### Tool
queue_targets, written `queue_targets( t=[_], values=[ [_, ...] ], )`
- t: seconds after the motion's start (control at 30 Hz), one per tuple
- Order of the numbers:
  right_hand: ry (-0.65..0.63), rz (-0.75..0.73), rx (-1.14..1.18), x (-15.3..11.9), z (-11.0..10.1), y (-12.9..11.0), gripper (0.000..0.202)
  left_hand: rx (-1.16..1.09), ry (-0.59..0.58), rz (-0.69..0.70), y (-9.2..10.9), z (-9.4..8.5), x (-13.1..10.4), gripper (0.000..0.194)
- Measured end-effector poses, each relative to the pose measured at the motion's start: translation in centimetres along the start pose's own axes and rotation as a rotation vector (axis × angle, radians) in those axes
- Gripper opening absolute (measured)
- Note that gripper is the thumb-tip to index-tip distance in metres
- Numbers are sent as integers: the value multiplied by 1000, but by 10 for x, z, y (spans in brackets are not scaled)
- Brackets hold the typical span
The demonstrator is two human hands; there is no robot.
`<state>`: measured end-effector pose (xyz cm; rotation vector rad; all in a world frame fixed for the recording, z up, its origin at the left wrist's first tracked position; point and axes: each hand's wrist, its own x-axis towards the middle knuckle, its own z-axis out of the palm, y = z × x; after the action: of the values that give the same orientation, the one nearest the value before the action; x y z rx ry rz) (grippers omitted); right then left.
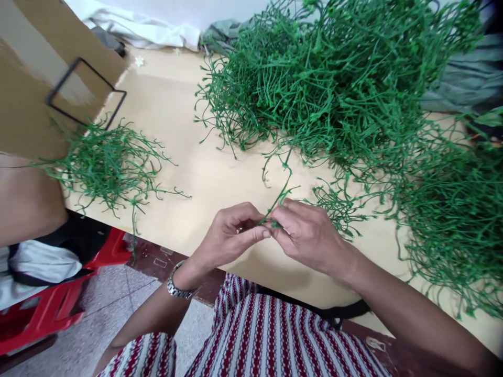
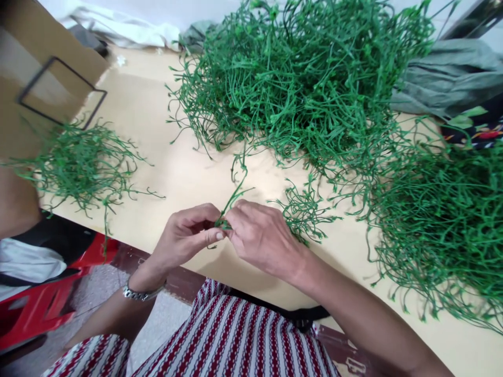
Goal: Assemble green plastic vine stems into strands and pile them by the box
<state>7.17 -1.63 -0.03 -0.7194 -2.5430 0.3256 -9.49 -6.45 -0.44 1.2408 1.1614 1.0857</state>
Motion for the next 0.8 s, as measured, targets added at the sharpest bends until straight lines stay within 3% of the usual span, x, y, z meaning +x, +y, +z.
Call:
queue_targets(
  t=[0.13,0.27,0.43,0.5,0.63,0.8],
  values=[
    [-164,-75,117,3,-3,1,19,144,-165,46,4,-7,3,24],
    [-298,-81,471,8,-7,4,19,-25,-324,-27,0,-12,6,32],
    [-436,75,868,10,-11,8,17,-237,-375,-42,-5,-16,6,20],
    [-415,215,884,9,-12,10,19,-299,-292,-67,-8,-14,6,15],
    [-276,398,874,9,-4,9,23,-398,0,-85,-16,-6,7,13],
    [-215,521,846,7,13,-1,20,-288,285,-24,-22,9,5,23]
  ],
)
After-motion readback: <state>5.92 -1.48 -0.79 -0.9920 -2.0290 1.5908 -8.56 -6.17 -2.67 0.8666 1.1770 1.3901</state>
